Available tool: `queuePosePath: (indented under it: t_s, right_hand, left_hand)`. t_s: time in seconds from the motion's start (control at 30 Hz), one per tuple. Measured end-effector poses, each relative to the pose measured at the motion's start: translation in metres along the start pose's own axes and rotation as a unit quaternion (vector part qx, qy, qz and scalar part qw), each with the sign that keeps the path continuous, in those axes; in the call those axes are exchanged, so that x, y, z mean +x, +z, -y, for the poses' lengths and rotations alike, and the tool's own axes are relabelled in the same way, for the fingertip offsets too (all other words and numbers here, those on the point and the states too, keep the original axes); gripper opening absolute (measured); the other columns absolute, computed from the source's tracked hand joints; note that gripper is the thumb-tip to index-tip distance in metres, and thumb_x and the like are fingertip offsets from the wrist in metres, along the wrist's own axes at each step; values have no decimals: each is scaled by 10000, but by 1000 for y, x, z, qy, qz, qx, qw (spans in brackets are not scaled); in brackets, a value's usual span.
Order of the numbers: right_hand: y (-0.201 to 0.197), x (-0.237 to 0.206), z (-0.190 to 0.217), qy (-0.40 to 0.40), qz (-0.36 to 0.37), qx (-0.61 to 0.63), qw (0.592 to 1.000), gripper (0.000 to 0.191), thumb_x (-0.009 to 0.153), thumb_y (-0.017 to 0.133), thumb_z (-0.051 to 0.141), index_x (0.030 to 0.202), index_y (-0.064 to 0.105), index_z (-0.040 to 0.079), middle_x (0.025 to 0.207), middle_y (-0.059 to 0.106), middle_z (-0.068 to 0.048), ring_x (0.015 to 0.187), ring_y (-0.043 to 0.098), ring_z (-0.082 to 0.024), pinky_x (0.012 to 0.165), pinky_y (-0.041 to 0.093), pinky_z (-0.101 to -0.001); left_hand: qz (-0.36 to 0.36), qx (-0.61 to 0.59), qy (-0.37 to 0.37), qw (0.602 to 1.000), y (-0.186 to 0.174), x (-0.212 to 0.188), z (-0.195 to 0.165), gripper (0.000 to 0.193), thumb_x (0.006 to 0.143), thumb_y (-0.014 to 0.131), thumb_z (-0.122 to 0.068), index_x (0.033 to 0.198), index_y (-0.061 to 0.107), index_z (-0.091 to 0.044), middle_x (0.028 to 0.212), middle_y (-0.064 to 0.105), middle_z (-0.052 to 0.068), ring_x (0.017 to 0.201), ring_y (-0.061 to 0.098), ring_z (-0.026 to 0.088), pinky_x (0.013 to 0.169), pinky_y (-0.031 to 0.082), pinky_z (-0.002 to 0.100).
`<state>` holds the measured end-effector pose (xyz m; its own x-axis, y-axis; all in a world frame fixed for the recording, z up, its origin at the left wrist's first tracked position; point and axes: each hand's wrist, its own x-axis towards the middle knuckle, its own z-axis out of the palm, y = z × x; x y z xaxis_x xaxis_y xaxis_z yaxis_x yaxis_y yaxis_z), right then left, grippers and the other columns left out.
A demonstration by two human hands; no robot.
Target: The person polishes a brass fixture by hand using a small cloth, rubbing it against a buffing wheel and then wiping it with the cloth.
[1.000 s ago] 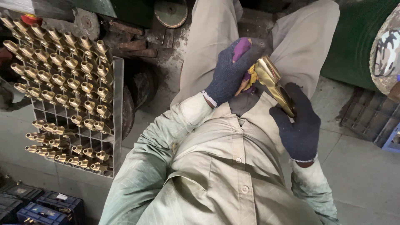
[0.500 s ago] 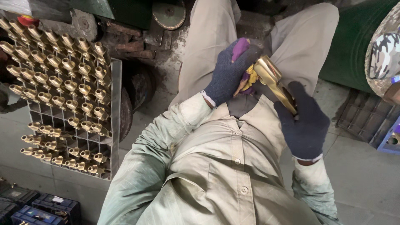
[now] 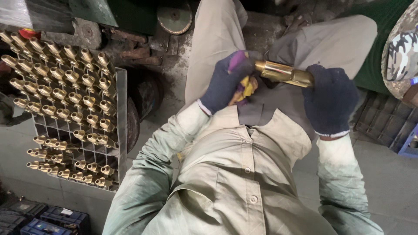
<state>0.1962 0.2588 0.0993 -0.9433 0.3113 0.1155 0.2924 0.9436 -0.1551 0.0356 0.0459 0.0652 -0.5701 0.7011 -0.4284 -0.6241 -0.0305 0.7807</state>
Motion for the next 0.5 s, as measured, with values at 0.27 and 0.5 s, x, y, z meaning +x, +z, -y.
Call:
queuePosePath:
  t_s: [0.27, 0.5]
  right_hand:
    - [55, 41, -37, -78, -31, 73, 994, 243, 996, 796, 234, 1183, 706, 108, 925, 626, -88, 853, 634, -275, 768, 495, -419]
    - [90, 77, -66, -116, -50, 146, 981, 321, 1070, 808, 262, 1285, 660, 73, 1058, 665, -106, 944, 657, -308, 834, 517, -434]
  left_hand:
    - [53, -78, 6, 996, -37, 75, 22, 241, 1004, 655, -248, 1014, 588, -16, 787, 633, 100, 669, 657, 204, 585, 539, 352]
    - [43, -114, -23, 992, -45, 140, 37, 262, 988, 624, -246, 1011, 631, 15, 764, 677, 149, 629, 655, 228, 576, 535, 354]
